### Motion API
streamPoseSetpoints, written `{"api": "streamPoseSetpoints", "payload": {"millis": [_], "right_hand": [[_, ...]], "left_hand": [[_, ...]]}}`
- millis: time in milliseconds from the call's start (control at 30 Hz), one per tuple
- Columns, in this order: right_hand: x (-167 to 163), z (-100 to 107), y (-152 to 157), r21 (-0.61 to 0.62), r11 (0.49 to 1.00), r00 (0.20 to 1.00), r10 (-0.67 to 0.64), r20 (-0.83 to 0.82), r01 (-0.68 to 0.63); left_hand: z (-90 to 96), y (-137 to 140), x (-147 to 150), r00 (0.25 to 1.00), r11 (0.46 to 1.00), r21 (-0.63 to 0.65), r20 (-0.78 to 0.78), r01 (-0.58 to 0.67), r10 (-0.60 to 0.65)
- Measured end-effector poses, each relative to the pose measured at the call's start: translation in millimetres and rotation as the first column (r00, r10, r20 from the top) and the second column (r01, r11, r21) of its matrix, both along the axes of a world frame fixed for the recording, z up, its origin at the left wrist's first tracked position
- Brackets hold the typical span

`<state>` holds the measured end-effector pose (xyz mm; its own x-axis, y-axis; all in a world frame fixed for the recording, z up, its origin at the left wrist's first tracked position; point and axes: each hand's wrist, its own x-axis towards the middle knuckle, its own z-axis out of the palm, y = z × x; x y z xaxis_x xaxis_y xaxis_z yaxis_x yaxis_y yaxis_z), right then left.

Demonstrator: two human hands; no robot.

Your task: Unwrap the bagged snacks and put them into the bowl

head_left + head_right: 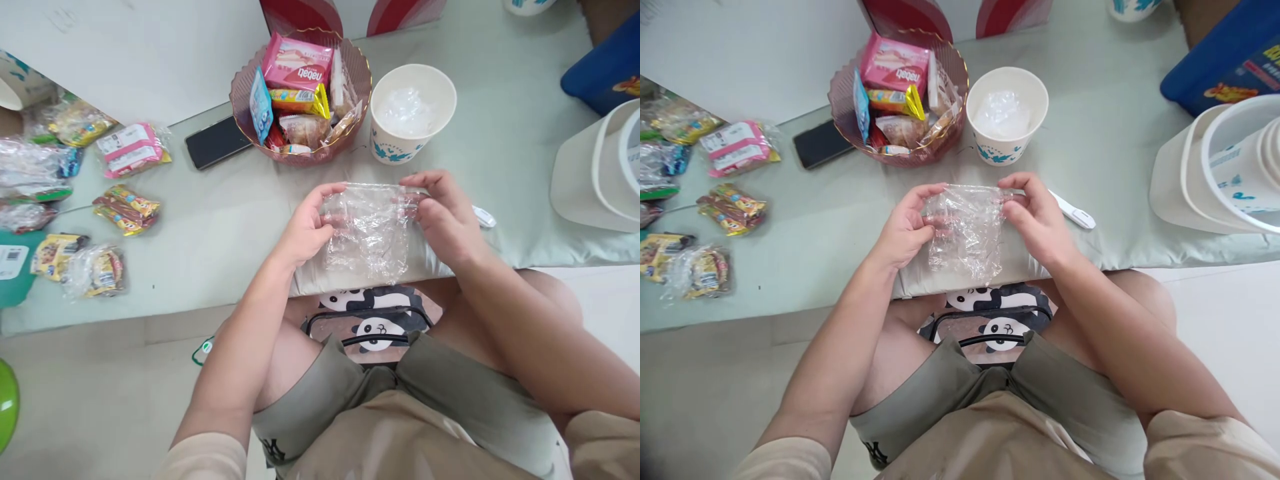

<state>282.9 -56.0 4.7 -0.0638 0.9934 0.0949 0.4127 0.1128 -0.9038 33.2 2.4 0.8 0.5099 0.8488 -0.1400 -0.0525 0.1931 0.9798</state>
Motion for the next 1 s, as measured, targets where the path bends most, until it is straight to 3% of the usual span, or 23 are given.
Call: {"api": "streamPoseSetpoints", "payload": {"millis": [100, 200, 300, 400, 467, 567, 667, 767, 900, 1000], "right_hand": [[-10, 2, 0, -0.187, 0.981, 0.961, -0.091, -0.262, 0.042], [-17, 7, 1, -0.308, 0.950, 0.953, -0.130, -0.275, 0.041], [-19, 8, 1, -0.260, 0.955, 0.928, -0.222, -0.299, 0.144], [-20, 5, 2, -0.219, 0.958, 0.879, -0.262, -0.398, 0.186], [-21, 5, 1, -0.235, 0.961, 0.856, -0.242, -0.457, 0.146], [-23, 8, 1, -0.303, 0.953, 0.855, -0.153, -0.496, -0.005], [-26, 15, -1, -0.384, 0.913, 0.900, -0.045, -0.434, -0.139], [-29, 19, -2, -0.435, 0.887, 0.918, -0.033, -0.396, -0.156], [-34, 21, -3, -0.419, 0.898, 0.805, -0.147, -0.575, -0.135], [-34, 24, -3, -0.384, 0.909, 0.721, -0.156, -0.675, -0.163]], "left_hand": [[-7.2, 1, -2, 0.999, 0.997, 0.079, 0.045, 0.005, -0.008], [-8.9, 2, -6, 0.995, 0.995, 0.082, 0.078, -0.065, 0.059], [-5.9, 1, -8, 0.990, 0.996, -0.019, 0.109, -0.087, 0.088], [-1.7, -2, -5, 0.995, 0.983, -0.184, 0.098, 0.028, -0.011], [0.6, -5, 0, 0.997, 0.971, -0.232, 0.057, 0.061, -0.049], [3.9, -9, 6, 1.000, 0.983, -0.181, 0.023, 0.011, -0.007], [7.2, -8, 6, 1.000, 0.995, -0.101, -0.022, -0.017, 0.015], [10.3, -6, 1, 0.996, 0.996, -0.087, -0.084, 0.002, -0.010], [15.0, -6, -4, 1.000, 0.988, -0.156, 0.020, -0.010, 0.013], [17.9, -4, -6, 0.992, 0.977, -0.213, 0.116, -0.015, 0.041]]}}
